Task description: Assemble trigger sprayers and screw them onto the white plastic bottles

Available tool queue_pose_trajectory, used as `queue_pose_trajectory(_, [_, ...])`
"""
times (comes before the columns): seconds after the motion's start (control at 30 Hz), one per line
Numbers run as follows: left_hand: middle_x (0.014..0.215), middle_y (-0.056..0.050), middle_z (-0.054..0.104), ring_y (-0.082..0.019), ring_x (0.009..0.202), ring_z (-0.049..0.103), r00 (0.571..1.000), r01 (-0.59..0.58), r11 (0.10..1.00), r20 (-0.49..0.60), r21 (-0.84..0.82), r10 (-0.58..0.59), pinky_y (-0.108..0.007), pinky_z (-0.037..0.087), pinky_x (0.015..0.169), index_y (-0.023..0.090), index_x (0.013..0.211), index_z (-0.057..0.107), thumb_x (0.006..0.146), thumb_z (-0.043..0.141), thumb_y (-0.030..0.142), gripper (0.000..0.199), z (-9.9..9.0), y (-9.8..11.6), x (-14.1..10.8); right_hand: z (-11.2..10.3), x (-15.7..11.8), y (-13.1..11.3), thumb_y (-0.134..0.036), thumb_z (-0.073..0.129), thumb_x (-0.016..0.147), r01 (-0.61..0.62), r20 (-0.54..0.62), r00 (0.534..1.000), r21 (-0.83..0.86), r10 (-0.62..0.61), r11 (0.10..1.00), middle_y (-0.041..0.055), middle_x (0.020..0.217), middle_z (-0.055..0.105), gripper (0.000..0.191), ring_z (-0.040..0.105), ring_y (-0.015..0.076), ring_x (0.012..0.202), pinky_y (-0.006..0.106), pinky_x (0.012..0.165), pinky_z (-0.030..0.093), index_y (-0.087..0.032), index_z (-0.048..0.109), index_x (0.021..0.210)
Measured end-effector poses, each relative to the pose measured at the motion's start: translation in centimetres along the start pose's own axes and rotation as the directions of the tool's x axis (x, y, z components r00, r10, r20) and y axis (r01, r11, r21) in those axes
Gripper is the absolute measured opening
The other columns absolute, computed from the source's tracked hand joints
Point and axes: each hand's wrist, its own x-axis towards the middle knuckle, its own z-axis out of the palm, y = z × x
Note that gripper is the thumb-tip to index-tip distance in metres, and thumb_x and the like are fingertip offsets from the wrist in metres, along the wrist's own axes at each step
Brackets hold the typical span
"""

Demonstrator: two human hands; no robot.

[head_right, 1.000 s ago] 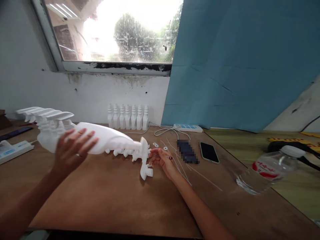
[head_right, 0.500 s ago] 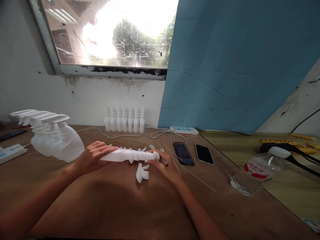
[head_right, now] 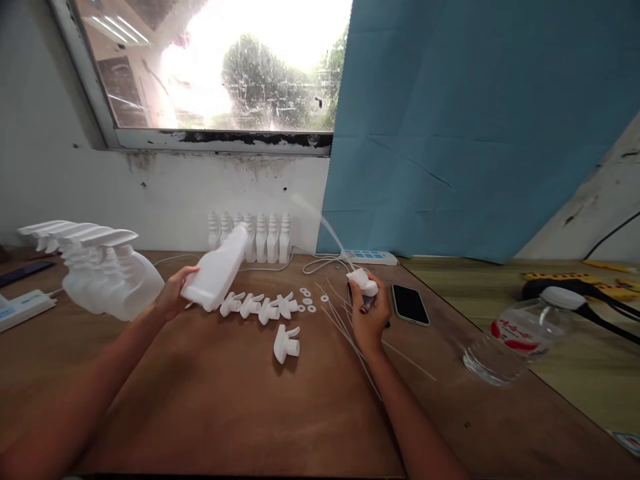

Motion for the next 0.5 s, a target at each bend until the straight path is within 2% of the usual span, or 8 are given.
queue_pose_trajectory(0.03, [0.075, -0.009, 0.065, -0.023, 0.068, 0.064, 0.979, -0.101, 0.994, -0.174, 0.040, 0.106, -0.028, 0.050, 0.056, 0.010, 0.091, 0.062, 0.076, 0.052, 0.045, 0.039, 0.6, -0.3, 1.4, 0.2, -0.1, 0.1, -0.041, 0.066, 0.079, -0.090, -0.001, 0.996, 0.043, 0.090, 0.995, 0.0092, 0.102, 0.064, 0.037, 0.061, 0.0227, 0.093, 0.037, 0.082, 0.048, -0.017, 0.061, 0.107])
queue_pose_trajectory(0.07, [0.078, -0.009, 0.065, -0.023, 0.070, 0.064, 0.911, -0.170, 0.978, -0.360, 0.123, 0.204, -0.029, 0.050, 0.058, 0.011, 0.094, 0.060, 0.078, 0.049, 0.041, 0.036, 1.2, -0.4, 3.0, 0.4, -0.3, 0.1, -0.042, 0.066, 0.079, -0.165, 0.023, 0.986, 0.086, 0.164, 0.983, 0.0082, 0.099, 0.064, 0.038, 0.062, 0.0217, 0.089, 0.036, 0.080, 0.049, -0.016, 0.061, 0.106])
queue_pose_trajectory(0.1, [0.086, -0.010, 0.066, -0.023, 0.077, 0.065, 0.850, -0.196, 0.965, -0.460, 0.175, 0.256, -0.029, 0.051, 0.063, 0.011, 0.102, 0.056, 0.080, 0.048, 0.037, 0.035, 1.7, -0.4, 4.5, 0.5, -0.5, 0.0, -0.043, 0.067, 0.078, -0.224, 0.054, 0.974, 0.124, 0.219, 0.967, 0.0072, 0.096, 0.064, 0.038, 0.062, 0.0208, 0.086, 0.034, 0.077, 0.049, -0.016, 0.061, 0.105])
queue_pose_trajectory(0.17, [0.105, -0.013, 0.063, -0.025, 0.094, 0.063, 0.756, -0.215, 0.946, -0.572, 0.243, 0.318, -0.031, 0.050, 0.076, 0.012, 0.119, 0.045, 0.081, 0.049, 0.029, 0.042, 2.2, -0.2, 7.6, 0.8, -0.9, -0.3, -0.043, 0.068, 0.076, -0.290, 0.115, 0.955, 0.167, 0.274, 0.942, 0.0057, 0.094, 0.064, 0.039, 0.061, 0.0196, 0.082, 0.033, 0.075, 0.049, -0.016, 0.061, 0.104])
queue_pose_trajectory(0.3, [0.124, -0.018, 0.054, -0.026, 0.113, 0.056, 0.636, -0.199, 0.901, -0.649, 0.385, 0.418, -0.035, 0.043, 0.094, 0.012, 0.133, 0.025, 0.081, 0.049, 0.018, 0.057, 1.1, 0.1, 13.3, 0.7, -1.1, -1.1, -0.043, 0.069, 0.075, -0.313, 0.167, 0.943, 0.161, 0.287, 0.936, 0.0043, 0.091, 0.064, 0.038, 0.061, 0.0185, 0.080, 0.031, 0.074, 0.049, -0.017, 0.061, 0.102])
queue_pose_trajectory(0.33, [0.124, -0.019, 0.054, -0.027, 0.113, 0.056, 0.621, -0.173, 0.878, -0.643, 0.447, 0.449, -0.036, 0.043, 0.094, 0.012, 0.133, 0.025, 0.081, 0.049, 0.017, 0.057, 0.6, 0.0, 14.5, 0.7, -1.1, -1.2, -0.043, 0.069, 0.075, -0.315, 0.169, 0.942, 0.156, 0.289, 0.936, 0.0041, 0.091, 0.064, 0.038, 0.061, 0.0183, 0.079, 0.031, 0.073, 0.049, -0.017, 0.061, 0.102])
queue_pose_trajectory(0.4, [0.121, -0.020, 0.056, -0.030, 0.110, 0.058, 0.625, -0.124, 0.833, -0.610, 0.539, 0.488, -0.039, 0.044, 0.093, 0.011, 0.131, 0.027, 0.081, 0.050, 0.016, 0.055, -0.4, -0.5, 16.8, 0.6, -0.9, -1.2, -0.043, 0.069, 0.076, -0.320, 0.176, 0.940, 0.155, 0.293, 0.935, 0.0037, 0.090, 0.064, 0.037, 0.061, 0.0178, 0.078, 0.030, 0.072, 0.049, -0.018, 0.062, 0.102])
queue_pose_trajectory(0.5, [0.113, -0.021, 0.060, -0.032, 0.104, 0.061, 0.677, -0.098, 0.825, -0.570, 0.557, 0.466, -0.043, 0.045, 0.091, 0.010, 0.128, 0.032, 0.078, 0.054, 0.013, 0.054, -1.5, -1.9, 19.3, 0.5, -0.8, -1.1, -0.041, 0.069, 0.077, -0.327, 0.199, 0.935, 0.160, 0.294, 0.932, 0.0029, 0.090, 0.065, 0.035, 0.062, 0.0171, 0.077, 0.029, 0.071, 0.049, -0.019, 0.062, 0.103])
